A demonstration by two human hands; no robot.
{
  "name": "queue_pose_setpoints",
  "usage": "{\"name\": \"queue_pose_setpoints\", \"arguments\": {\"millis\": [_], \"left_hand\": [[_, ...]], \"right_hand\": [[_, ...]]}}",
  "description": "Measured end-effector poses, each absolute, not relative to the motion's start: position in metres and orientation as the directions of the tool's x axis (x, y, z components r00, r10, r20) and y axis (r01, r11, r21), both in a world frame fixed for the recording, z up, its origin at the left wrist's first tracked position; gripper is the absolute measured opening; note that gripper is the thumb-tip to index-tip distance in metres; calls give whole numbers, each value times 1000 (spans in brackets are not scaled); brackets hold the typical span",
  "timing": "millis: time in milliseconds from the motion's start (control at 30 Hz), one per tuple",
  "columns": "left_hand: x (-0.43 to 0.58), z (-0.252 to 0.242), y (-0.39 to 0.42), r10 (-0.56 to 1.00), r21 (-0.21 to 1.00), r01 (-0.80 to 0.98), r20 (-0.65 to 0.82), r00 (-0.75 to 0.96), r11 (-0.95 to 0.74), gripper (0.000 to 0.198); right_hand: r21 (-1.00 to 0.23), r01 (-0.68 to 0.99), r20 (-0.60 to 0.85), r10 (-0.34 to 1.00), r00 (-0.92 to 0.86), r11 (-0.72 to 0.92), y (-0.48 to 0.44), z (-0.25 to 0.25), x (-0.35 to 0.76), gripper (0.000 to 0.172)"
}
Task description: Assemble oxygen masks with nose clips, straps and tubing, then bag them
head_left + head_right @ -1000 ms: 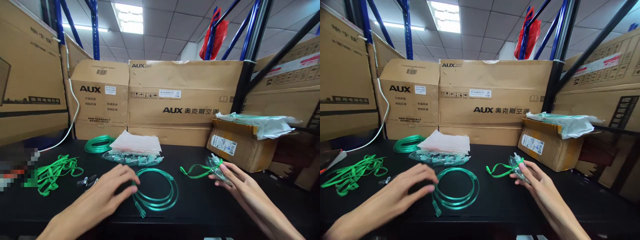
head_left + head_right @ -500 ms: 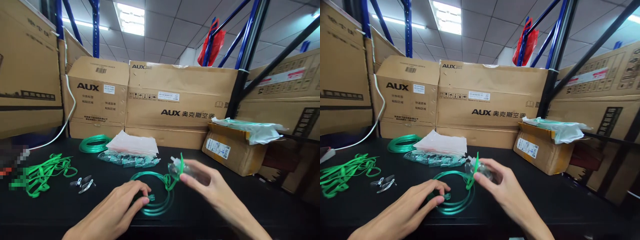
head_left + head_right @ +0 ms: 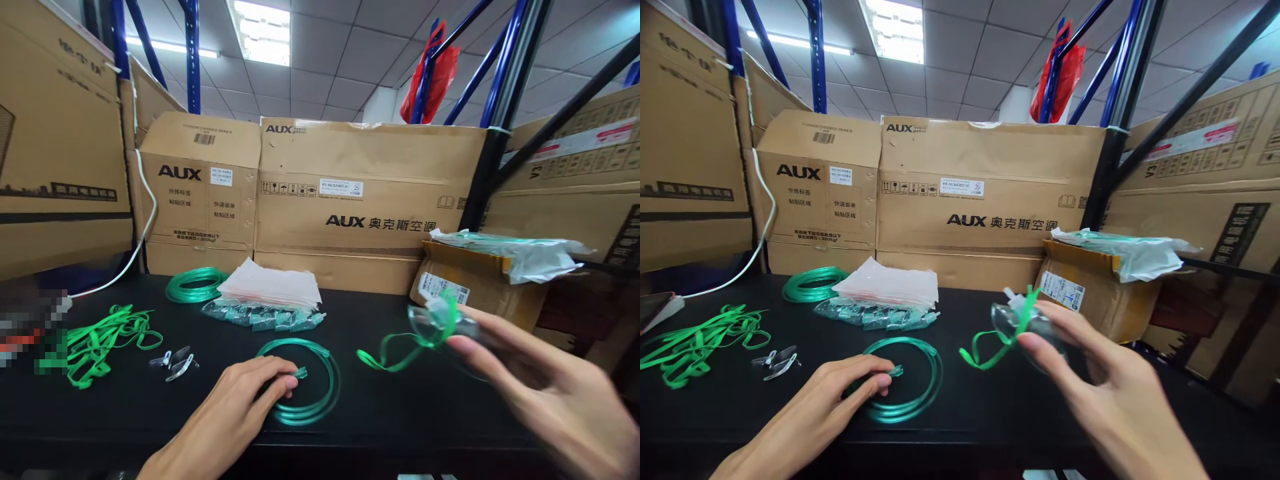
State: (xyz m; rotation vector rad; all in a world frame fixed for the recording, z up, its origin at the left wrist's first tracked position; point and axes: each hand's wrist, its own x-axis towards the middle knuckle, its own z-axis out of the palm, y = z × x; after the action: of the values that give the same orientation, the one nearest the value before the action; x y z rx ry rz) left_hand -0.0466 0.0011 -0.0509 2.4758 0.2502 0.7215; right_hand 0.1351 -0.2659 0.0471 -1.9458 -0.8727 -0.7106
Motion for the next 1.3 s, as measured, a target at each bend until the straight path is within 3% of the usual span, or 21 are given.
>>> {"name": "queue_pose_setpoints", "arguments": {"millis": [67, 233, 433, 600, 1133, 1300], "left_hand": [[-47, -50, 0, 340, 558, 53, 425, 839, -828, 30], [-47, -50, 0, 354, 555, 72, 420, 836, -829, 30], [-46, -53, 3, 287, 503, -12, 513, 809, -864, 28], [-45, -58, 3, 253, 441, -42, 589, 768, -896, 29], [-42, -48, -4, 143, 475, -172, 556, 819, -863, 24], [-41, -45, -5, 101, 450, -226, 594, 798, -864, 26]], "right_hand": [[-481, 785, 762, 257, 594, -390, -273, 51, 130, 44], [-544, 808, 578, 595, 558, -227, -246, 41, 126, 32], [-534, 836, 566, 680, 466, -129, -213, 19, 134, 31], [-608, 793, 450, 803, 391, -46, -205, 0, 123, 34], [-713, 698, 302, 867, 396, -70, -199, -11, 115, 38], [-747, 664, 327, 849, 415, -37, -196, -16, 114, 36]]}}
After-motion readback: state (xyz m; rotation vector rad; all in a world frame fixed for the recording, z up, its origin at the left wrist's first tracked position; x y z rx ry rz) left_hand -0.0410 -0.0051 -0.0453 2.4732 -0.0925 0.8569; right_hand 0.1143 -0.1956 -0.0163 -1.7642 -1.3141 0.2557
